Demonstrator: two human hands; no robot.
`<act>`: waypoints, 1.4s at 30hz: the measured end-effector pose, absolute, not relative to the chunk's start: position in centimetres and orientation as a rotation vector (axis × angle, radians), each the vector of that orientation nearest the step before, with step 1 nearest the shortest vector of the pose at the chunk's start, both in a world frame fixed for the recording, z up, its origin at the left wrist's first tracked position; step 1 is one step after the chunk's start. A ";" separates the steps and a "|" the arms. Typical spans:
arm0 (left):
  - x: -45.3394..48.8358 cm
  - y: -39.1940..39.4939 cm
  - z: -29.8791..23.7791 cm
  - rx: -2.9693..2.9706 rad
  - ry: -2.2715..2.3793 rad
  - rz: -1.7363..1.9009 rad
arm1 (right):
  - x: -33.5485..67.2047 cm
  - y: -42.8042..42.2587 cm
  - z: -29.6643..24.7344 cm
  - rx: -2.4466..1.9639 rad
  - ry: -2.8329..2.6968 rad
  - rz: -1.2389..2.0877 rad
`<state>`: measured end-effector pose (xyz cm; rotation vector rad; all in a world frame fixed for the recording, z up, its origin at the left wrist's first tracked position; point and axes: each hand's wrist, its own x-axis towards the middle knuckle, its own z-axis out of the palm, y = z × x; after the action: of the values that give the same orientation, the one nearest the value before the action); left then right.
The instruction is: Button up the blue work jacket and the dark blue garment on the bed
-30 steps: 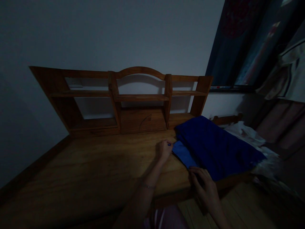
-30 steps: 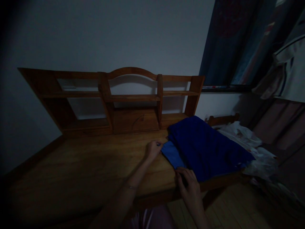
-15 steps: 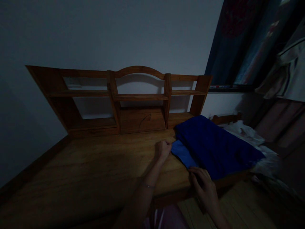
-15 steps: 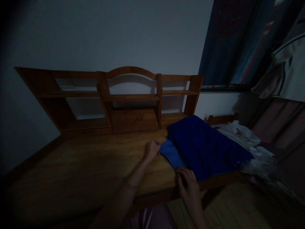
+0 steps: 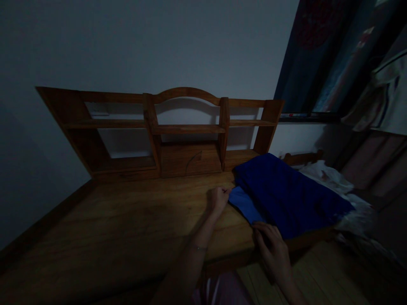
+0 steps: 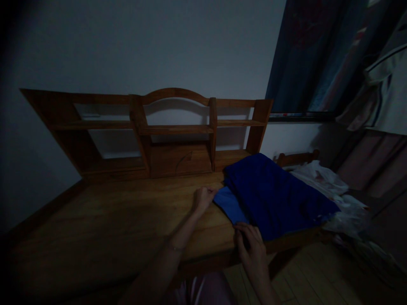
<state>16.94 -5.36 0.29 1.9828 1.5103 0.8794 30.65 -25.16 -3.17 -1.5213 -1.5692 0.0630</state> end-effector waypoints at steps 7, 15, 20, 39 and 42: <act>17.1 -5.4 0.2 1.983 1.508 0.993 | 30.5 -25.2 -3.2 -1.544 -1.569 0.055; 17.0 -5.9 1.1 1.970 1.618 0.895 | 30.4 -25.0 -3.4 -1.542 -1.560 0.024; 17.0 -6.0 1.3 1.962 1.611 0.938 | 30.4 -25.0 -3.5 -1.538 -1.557 0.012; 17.4 -6.1 0.0 2.169 1.724 1.087 | 30.1 -25.2 -3.2 -1.531 -1.559 0.015; 17.2 -5.9 -0.4 2.174 1.711 1.076 | 30.1 -25.2 -3.2 -1.527 -1.557 0.012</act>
<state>17.20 -5.86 -0.42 2.1740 1.7110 1.0757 30.10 -25.19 -3.19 -1.5265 -1.5571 0.0122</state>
